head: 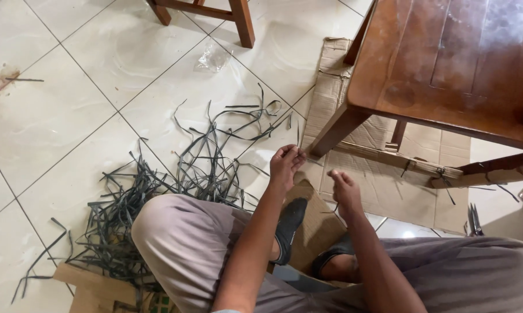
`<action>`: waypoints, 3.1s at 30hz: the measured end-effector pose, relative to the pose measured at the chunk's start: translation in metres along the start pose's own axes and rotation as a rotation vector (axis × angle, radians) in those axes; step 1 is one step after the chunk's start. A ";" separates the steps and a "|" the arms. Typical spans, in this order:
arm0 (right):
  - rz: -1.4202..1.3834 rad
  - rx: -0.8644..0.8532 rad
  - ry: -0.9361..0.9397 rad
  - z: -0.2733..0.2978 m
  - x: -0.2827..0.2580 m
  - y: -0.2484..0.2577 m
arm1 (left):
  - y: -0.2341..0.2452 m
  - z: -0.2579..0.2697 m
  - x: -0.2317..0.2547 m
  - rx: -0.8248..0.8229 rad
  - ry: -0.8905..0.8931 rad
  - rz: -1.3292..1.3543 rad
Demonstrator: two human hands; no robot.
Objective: Wrapping wooden chair legs with cardboard and securing them with ties.
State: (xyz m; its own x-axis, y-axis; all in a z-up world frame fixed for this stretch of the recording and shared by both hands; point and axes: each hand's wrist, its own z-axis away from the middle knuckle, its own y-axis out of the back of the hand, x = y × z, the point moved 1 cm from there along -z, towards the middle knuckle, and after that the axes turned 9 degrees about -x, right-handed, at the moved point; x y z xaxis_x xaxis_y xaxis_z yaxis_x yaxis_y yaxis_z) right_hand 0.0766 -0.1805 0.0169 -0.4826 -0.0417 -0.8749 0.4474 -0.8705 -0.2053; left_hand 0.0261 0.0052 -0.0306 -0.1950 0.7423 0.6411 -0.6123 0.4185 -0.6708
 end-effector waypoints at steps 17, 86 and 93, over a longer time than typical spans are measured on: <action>0.042 0.118 0.201 -0.010 0.018 0.080 | -0.119 0.008 -0.097 -0.275 -0.007 -1.178; 0.830 0.466 0.189 -0.105 -0.059 0.108 | -0.105 -0.123 -0.156 -0.512 -0.679 -1.705; 1.297 0.361 0.057 -0.195 -0.027 0.155 | -0.080 -0.154 -0.203 -0.522 -1.044 -1.932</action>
State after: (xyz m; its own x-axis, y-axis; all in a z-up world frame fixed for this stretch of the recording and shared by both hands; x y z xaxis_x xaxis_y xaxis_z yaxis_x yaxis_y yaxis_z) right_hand 0.3060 -0.2190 -0.0765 0.1696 -0.9146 -0.3670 0.3277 -0.2989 0.8962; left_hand 0.2326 -0.0988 -0.1645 -0.1169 -0.9660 0.2304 -0.3476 0.2571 0.9017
